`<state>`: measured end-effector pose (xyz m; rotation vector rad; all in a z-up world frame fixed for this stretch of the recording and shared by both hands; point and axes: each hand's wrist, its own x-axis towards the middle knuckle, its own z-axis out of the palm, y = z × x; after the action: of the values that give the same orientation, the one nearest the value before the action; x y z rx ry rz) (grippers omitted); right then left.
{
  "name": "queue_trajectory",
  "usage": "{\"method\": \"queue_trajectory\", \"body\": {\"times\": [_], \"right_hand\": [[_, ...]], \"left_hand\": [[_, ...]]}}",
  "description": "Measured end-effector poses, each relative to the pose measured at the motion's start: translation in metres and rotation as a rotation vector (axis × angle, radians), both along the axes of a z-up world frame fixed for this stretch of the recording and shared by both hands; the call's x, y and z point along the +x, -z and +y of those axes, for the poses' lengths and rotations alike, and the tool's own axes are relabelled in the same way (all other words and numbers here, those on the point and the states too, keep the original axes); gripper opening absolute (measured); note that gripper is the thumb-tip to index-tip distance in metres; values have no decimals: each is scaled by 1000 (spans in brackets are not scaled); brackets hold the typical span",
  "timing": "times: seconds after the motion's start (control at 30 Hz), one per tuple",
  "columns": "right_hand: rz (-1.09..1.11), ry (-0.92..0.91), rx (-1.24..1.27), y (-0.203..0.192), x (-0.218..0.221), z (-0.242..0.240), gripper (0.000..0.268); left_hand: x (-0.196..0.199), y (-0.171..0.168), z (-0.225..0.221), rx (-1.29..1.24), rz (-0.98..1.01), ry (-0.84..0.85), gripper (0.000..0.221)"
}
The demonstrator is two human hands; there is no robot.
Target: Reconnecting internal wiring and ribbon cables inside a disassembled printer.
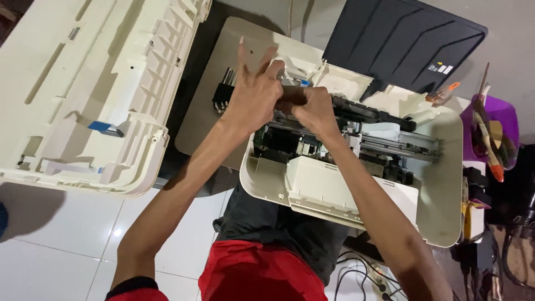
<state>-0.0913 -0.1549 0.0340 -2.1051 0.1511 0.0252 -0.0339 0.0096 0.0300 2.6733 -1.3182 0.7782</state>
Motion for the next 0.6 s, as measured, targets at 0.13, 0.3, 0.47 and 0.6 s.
{"method": "queue_trajectory", "body": {"times": [0.13, 0.3, 0.47, 0.6], "right_hand": [[17, -7, 20, -4, -1, 2, 7], [-5, 4, 99, -12, -6, 8, 16], [-62, -36, 66, 4, -4, 0, 12], [-106, -52, -98, 25, 5, -11, 37]], "left_hand": [[2, -2, -1, 2, 46, 16, 21], [4, -2, -3, 8, 5, 32, 20], [2, 13, -7, 69, -136, 0, 24], [3, 11, -7, 93, -79, 44, 27]]}}
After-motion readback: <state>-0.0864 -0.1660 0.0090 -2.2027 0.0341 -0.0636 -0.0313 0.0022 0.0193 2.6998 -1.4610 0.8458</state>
